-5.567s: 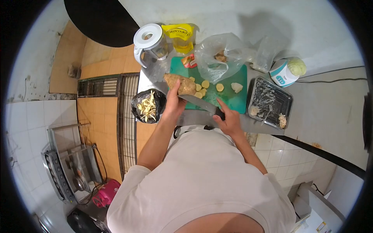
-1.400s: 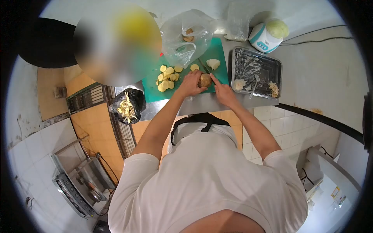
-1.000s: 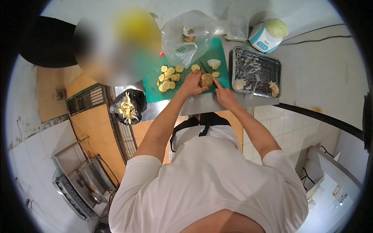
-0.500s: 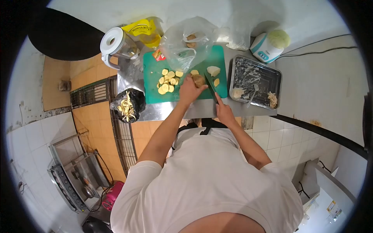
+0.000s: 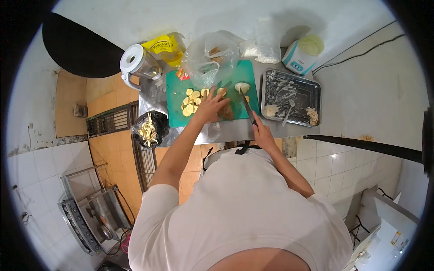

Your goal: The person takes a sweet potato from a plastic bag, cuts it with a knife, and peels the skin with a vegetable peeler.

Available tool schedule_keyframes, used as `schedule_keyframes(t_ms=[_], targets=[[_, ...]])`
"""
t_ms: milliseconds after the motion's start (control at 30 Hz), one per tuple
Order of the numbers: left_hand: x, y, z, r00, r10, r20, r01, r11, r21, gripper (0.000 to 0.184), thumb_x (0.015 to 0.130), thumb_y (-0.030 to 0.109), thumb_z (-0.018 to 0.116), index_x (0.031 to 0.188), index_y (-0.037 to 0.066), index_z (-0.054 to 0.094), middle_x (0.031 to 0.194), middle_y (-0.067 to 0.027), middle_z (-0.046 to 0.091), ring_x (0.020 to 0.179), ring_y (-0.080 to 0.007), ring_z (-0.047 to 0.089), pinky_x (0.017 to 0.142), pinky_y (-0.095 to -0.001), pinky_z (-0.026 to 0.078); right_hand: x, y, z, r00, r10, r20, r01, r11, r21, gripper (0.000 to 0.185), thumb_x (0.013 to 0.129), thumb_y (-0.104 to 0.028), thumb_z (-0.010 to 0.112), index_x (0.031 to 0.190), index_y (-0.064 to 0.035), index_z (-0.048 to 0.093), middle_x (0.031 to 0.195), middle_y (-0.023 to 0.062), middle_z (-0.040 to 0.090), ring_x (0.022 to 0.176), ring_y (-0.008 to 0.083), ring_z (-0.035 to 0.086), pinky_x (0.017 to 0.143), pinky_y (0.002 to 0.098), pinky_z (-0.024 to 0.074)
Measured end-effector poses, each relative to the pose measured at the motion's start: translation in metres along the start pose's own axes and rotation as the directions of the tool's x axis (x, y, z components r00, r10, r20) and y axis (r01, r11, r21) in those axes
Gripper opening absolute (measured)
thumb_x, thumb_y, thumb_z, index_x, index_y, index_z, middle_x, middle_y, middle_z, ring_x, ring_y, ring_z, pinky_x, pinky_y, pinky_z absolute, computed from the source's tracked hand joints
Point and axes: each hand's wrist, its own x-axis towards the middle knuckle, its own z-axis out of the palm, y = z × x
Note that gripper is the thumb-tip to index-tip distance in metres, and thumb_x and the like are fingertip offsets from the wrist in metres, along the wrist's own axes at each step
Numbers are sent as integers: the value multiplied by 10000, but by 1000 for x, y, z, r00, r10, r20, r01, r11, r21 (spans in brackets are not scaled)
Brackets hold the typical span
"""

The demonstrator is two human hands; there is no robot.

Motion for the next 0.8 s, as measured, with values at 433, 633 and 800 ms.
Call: schedule_keyframes(t_ms=[433, 633, 800], targets=[[-3, 45, 25, 873, -461, -155, 401, 863, -308, 564, 726, 350, 783, 1193, 93, 596, 1140, -152, 539, 1051, -372, 523, 871, -494, 458, 8, -6, 9, 994, -102, 50, 108, 984, -145, 587, 969, -135, 456, 1522, -192, 268, 920, 291, 629, 834, 481, 600, 779, 552, 455], [-3, 41, 25, 885, -448, -129, 388, 861, -328, 532, 737, 333, 775, 1182, 97, 605, 1140, -147, 540, 1051, -373, 527, 876, -487, 458, 10, -2, 28, 993, -79, 90, 93, 984, -153, 559, 981, -174, 444, 1517, -198, 287, 822, 306, 618, 780, 499, 599, 757, 567, 459], [-2, 40, 28, 879, -457, -136, 400, 862, -311, 535, 721, 339, 785, 1168, 100, 616, 1104, -142, 550, 1018, -372, 526, 871, -475, 455, 5, 1, 26, 993, -7, 119, 20, 994, -106, 545, 988, -194, 433, 1516, -205, 297, 808, 321, 626, 731, 513, 593, 743, 587, 455]])
